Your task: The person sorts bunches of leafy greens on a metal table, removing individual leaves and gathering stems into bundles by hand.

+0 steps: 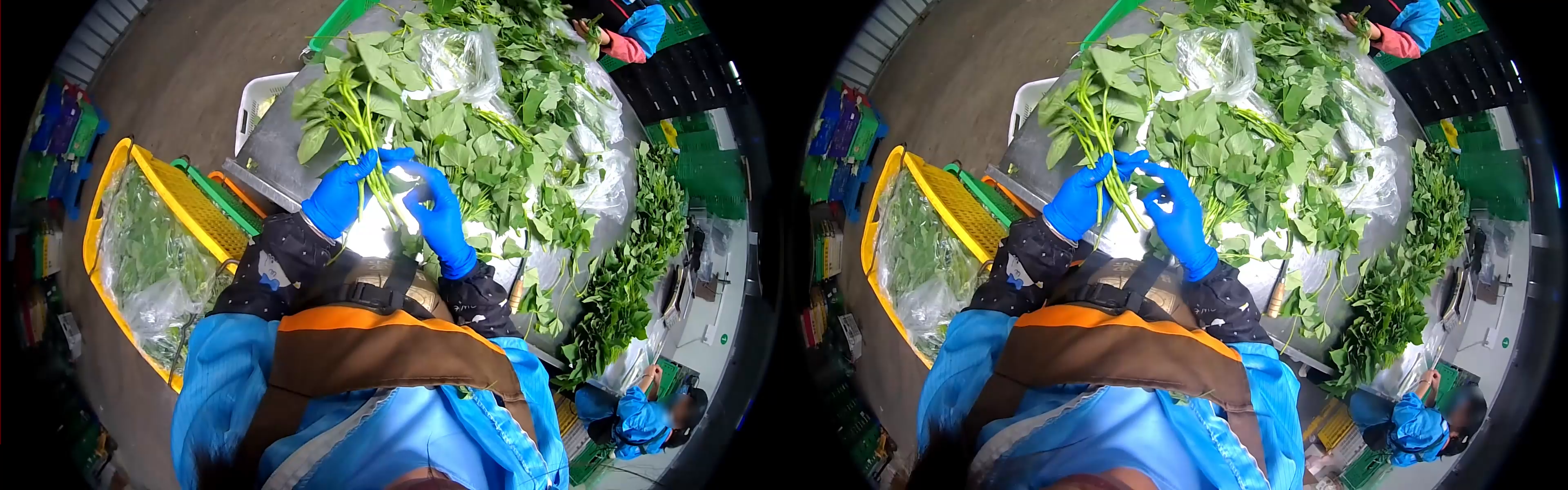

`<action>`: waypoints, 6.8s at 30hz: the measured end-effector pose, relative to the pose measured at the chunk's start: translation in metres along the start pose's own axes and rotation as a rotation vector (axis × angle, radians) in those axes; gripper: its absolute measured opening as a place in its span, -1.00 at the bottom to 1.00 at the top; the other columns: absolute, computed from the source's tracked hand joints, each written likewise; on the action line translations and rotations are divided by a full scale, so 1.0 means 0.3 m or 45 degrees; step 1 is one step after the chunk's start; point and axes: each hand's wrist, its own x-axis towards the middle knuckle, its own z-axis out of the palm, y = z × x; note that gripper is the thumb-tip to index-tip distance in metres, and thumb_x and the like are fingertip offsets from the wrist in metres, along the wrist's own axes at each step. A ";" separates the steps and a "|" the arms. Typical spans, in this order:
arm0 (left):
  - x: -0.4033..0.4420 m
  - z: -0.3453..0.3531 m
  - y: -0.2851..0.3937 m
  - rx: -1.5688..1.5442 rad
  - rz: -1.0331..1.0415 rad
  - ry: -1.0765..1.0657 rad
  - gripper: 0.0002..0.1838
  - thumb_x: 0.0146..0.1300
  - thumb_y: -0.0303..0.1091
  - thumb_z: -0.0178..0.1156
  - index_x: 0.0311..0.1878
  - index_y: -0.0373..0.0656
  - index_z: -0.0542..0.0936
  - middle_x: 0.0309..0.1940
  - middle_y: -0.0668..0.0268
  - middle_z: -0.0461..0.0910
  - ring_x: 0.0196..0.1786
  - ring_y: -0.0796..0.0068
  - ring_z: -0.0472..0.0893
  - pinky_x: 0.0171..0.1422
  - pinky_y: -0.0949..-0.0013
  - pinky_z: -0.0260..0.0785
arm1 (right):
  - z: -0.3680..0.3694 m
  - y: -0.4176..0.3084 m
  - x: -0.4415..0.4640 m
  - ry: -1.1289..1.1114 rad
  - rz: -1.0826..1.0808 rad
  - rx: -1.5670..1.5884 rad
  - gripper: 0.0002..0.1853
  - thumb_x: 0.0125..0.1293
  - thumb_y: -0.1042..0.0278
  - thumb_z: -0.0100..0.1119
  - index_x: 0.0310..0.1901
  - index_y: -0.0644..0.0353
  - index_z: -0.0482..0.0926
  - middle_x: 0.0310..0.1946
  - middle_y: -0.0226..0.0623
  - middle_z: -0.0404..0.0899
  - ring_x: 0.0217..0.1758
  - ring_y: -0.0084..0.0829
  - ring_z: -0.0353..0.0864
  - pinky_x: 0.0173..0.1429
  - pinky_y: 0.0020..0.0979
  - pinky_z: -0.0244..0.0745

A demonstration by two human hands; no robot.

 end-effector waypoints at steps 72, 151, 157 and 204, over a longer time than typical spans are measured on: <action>0.077 -0.015 0.192 0.650 0.374 1.024 -0.83 0.00 -0.37 0.28 -0.46 -0.30 0.59 -0.61 0.33 0.55 -0.66 0.60 0.43 -0.56 0.54 0.23 | 0.024 0.084 -0.030 -0.352 0.124 -0.852 -0.79 0.02 0.17 0.07 -0.44 0.06 0.63 -0.58 -0.15 0.54 -0.54 -0.17 0.54 -0.43 -0.29 0.43; -0.014 -0.052 -0.228 0.320 -0.487 0.399 -0.64 0.24 -0.23 0.04 0.02 -0.24 0.46 -0.38 0.26 0.48 -0.45 0.61 0.43 -0.31 0.58 0.30 | -0.110 0.222 -0.110 0.134 0.161 -1.223 -0.66 -0.05 0.01 0.25 -0.52 0.16 0.52 -0.58 -0.22 0.51 -0.50 -0.15 0.51 -0.39 -0.23 0.38; -0.018 -0.066 -0.177 0.364 -0.286 0.520 -0.68 0.22 -0.33 0.01 0.01 -0.24 0.47 -0.42 0.30 0.50 -0.49 0.63 0.42 -0.38 0.61 0.28 | -0.294 0.098 -0.029 0.150 0.525 -0.049 -0.81 0.10 0.26 0.13 -0.35 0.19 0.59 -0.52 -0.38 0.55 -0.56 -0.49 0.45 -0.43 -0.46 0.35; 0.071 -0.058 -0.028 0.095 -0.142 0.674 -0.70 0.21 -0.35 0.08 0.01 -0.19 0.48 -0.36 0.45 0.47 -0.56 0.73 0.32 -0.50 0.64 0.21 | -0.016 -0.004 -0.007 -0.330 0.523 0.896 -0.59 0.12 0.34 0.09 -0.01 0.36 0.38 -0.26 -0.23 0.51 -0.26 -0.51 0.50 -0.11 -0.54 0.37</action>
